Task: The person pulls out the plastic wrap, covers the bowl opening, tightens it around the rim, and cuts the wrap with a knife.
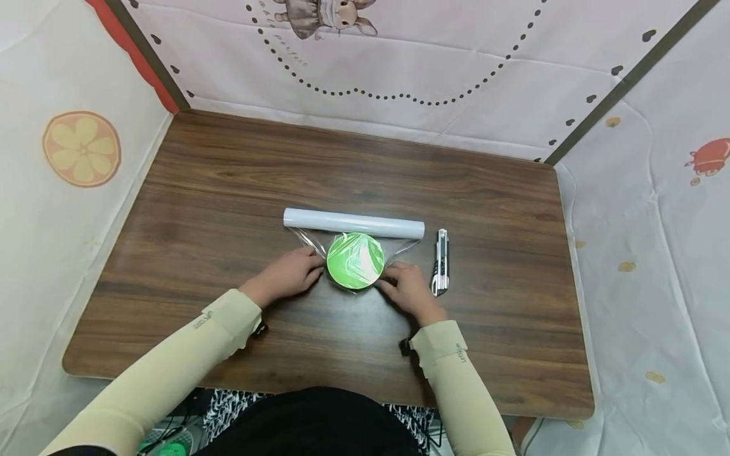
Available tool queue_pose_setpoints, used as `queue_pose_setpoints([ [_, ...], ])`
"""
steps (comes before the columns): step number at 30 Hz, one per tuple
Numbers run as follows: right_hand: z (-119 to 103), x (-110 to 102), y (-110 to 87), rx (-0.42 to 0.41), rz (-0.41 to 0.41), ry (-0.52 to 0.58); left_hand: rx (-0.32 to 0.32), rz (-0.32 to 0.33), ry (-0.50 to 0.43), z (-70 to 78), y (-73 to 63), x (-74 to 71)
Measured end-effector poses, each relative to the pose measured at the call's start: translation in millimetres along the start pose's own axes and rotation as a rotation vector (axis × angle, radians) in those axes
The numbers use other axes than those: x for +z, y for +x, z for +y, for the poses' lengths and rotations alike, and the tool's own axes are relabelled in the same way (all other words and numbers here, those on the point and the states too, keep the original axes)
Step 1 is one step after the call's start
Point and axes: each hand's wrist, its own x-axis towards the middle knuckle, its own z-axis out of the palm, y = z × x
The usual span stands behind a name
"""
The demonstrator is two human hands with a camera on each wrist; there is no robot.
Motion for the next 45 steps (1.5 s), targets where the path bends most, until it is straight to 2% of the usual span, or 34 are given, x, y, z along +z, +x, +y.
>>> queue_pose_setpoints([
  [4,-2,10,1.6,0.042,0.051,0.018,-0.035,0.08,-0.056,5.1,7.6,9.6],
  [7,-6,17,2.1,0.095,0.084,0.028,-0.092,0.098,-0.128,9.6,11.4,12.7],
  [11,-10,23,3.0,0.152,0.122,0.034,-0.18,0.05,-0.301,12.9,11.9,7.0],
  [15,-12,28,5.4,0.141,0.173,0.022,-0.262,0.0,-0.543,12.8,9.0,-2.0],
  [18,-13,30,6.2,0.105,0.202,0.008,-0.335,0.017,-0.66,14.8,8.7,-3.6],
  [21,-16,33,5.5,0.082,0.218,0.02,-0.418,0.055,-0.768,17.6,9.4,0.7],
  [22,-17,34,5.2,0.079,0.227,0.031,-0.438,0.069,-0.831,18.8,9.7,2.4],
  [24,-20,35,5.2,0.073,0.257,0.057,-0.457,0.101,-1.013,20.7,10.6,5.4],
  [26,-23,38,5.8,0.077,0.295,0.088,-0.459,0.137,-1.218,22.5,12.3,7.9],
  [28,-28,39,7.6,0.091,0.333,0.111,-0.451,0.178,-1.385,23.4,14.3,9.9],
  [30,-34,41,10.8,0.139,0.363,0.137,-0.452,0.212,-1.511,23.3,16.4,12.2],
  [32,-39,43,14.4,0.239,0.378,0.189,-0.464,0.239,-1.604,23.1,19.2,15.7],
  [33,-42,44,16.5,0.302,0.383,0.229,-0.468,0.248,-1.638,23.1,20.6,17.3],
  [35,-47,46,21.2,0.442,0.385,0.385,-0.465,0.256,-1.699,23.0,23.4,20.7],
  [37,-51,48,26.2,0.559,0.398,0.618,-0.461,0.258,-1.736,23.9,25.0,22.6],
  [39,-55,50,30.8,0.634,0.428,0.873,-0.454,0.256,-1.757,24.6,26.0,24.1],
  [42,-60,53,36.4,0.635,0.465,1.241,-0.445,0.255,-1.766,25.0,26.9,24.0],
  [45,-64,53,38.9,0.599,0.462,1.51,-0.423,0.237,-1.761,24.3,28.0,22.3],
])
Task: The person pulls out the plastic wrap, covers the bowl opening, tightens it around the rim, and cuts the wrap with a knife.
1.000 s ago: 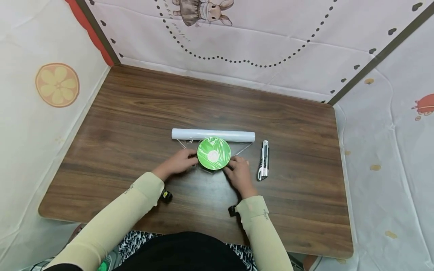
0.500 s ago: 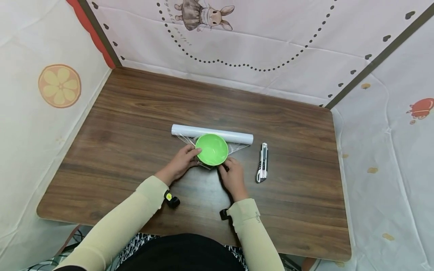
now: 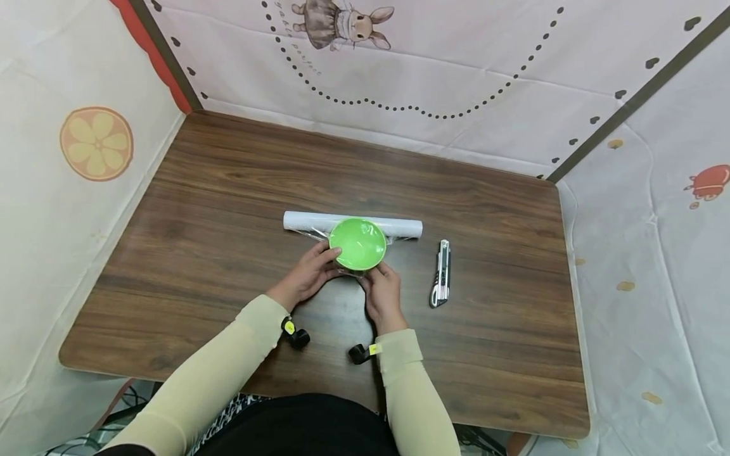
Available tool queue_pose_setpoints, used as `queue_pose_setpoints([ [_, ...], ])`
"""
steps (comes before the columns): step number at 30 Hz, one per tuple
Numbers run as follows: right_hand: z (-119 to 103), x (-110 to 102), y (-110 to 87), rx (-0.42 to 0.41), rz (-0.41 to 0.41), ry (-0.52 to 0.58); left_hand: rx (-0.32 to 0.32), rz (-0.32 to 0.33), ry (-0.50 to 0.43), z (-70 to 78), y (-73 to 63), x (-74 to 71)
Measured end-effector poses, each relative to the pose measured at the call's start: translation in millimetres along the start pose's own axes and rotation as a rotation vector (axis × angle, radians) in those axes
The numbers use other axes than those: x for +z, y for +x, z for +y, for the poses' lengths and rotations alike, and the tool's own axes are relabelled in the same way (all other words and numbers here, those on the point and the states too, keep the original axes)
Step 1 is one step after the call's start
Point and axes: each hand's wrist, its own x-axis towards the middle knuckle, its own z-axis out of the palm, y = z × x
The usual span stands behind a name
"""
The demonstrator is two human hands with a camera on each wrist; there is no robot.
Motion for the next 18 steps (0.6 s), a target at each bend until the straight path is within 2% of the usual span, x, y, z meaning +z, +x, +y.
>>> queue_pose_setpoints([
  [3,0,2,-3.3,0.065,-0.061,0.132,-0.01,-0.026,0.019,2.5,-0.6,-0.2],
  [7,-2,2,-7.2,0.144,-0.151,0.207,-0.014,-0.032,0.043,5.4,-1.7,-1.5],
  [12,-1,-3,-13.3,0.167,-0.292,0.3,-0.004,-0.026,0.061,7.0,-3.9,-2.6],
  [16,0,-7,-16.0,0.137,-0.392,0.277,0.013,-0.01,0.067,6.5,-5.5,-1.4],
  [18,-2,-6,-16.1,0.12,-0.411,0.23,0.023,-0.001,0.061,5.8,-5.6,-1.0],
])
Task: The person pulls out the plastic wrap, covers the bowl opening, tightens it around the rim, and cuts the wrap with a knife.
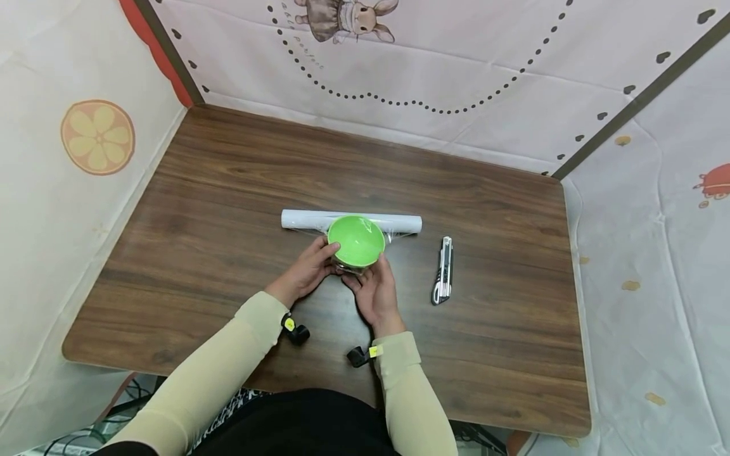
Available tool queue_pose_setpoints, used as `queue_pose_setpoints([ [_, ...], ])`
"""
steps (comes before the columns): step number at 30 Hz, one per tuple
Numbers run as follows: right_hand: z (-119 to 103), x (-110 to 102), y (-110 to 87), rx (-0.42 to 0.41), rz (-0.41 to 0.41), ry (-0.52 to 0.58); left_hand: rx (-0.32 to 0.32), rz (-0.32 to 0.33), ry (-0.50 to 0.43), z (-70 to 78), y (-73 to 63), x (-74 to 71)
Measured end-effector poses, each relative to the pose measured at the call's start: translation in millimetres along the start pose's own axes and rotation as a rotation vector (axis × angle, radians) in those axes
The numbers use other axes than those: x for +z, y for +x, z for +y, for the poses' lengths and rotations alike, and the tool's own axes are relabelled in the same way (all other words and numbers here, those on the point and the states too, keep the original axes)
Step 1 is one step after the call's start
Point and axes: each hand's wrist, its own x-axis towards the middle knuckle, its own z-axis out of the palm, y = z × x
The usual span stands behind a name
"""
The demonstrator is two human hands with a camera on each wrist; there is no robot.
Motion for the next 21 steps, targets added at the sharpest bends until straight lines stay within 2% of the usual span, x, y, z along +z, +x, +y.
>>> queue_pose_setpoints([
  [8,-4.6,5.8,7.6,0.06,0.131,-0.115,0.046,0.053,-0.084,-3.5,1.4,1.2],
  [10,-4.9,7.2,8.4,0.029,0.167,-0.142,0.056,0.064,-0.1,-4.6,1.4,1.2],
  [14,-4.2,9.2,8.9,-0.085,0.25,-0.168,0.082,0.068,-0.107,-6.4,0.8,1.3],
  [17,-2.7,9.5,8.7,-0.121,0.259,-0.145,0.092,0.061,-0.111,-7.3,0.0,0.8],
  [21,-0.4,7.7,8.7,-0.088,0.213,-0.145,0.085,0.044,-0.122,-7.8,-0.8,0.5],
])
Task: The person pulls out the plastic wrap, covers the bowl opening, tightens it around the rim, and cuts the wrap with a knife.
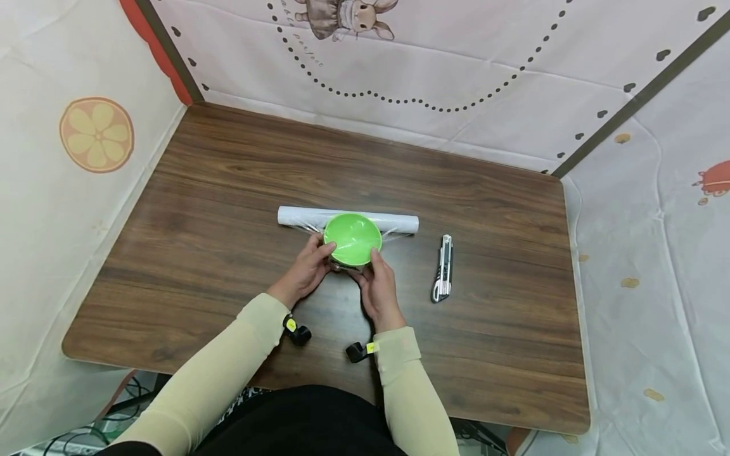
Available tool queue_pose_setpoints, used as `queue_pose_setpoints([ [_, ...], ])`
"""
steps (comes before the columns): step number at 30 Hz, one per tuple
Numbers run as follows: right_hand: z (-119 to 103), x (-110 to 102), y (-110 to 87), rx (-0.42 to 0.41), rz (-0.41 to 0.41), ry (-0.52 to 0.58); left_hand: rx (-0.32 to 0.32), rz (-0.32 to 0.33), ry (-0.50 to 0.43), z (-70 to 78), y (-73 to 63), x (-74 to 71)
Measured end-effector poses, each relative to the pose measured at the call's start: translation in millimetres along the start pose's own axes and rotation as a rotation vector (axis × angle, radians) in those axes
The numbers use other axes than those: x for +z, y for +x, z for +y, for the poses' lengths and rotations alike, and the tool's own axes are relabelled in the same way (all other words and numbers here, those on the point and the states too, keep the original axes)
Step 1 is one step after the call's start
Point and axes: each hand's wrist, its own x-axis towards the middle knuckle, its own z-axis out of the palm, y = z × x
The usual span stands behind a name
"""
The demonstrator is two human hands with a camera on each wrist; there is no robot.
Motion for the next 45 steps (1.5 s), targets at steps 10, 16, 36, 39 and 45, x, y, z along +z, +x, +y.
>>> queue_pose_setpoints([
  [10,2,-7,7.7,-0.067,0.225,-0.006,-0.022,-0.017,-0.063,0.3,-0.3,-4.6],
  [16,-3,-17,12.5,-0.184,0.343,-0.235,-0.015,0.017,-0.097,1.9,-1.1,-6.5],
  [36,-1,-25,9.8,-0.437,0.29,-0.955,-0.019,0.06,-0.064,-3.0,-0.1,-10.5],
  [39,-5,-25,13.2,-0.489,0.326,-1.084,-0.021,0.052,-0.06,-4.2,0.1,-11.1],
  [45,-9,-23,17.7,-0.383,0.35,-1.149,-0.017,0.03,-0.064,-6.0,0.9,-11.5],
])
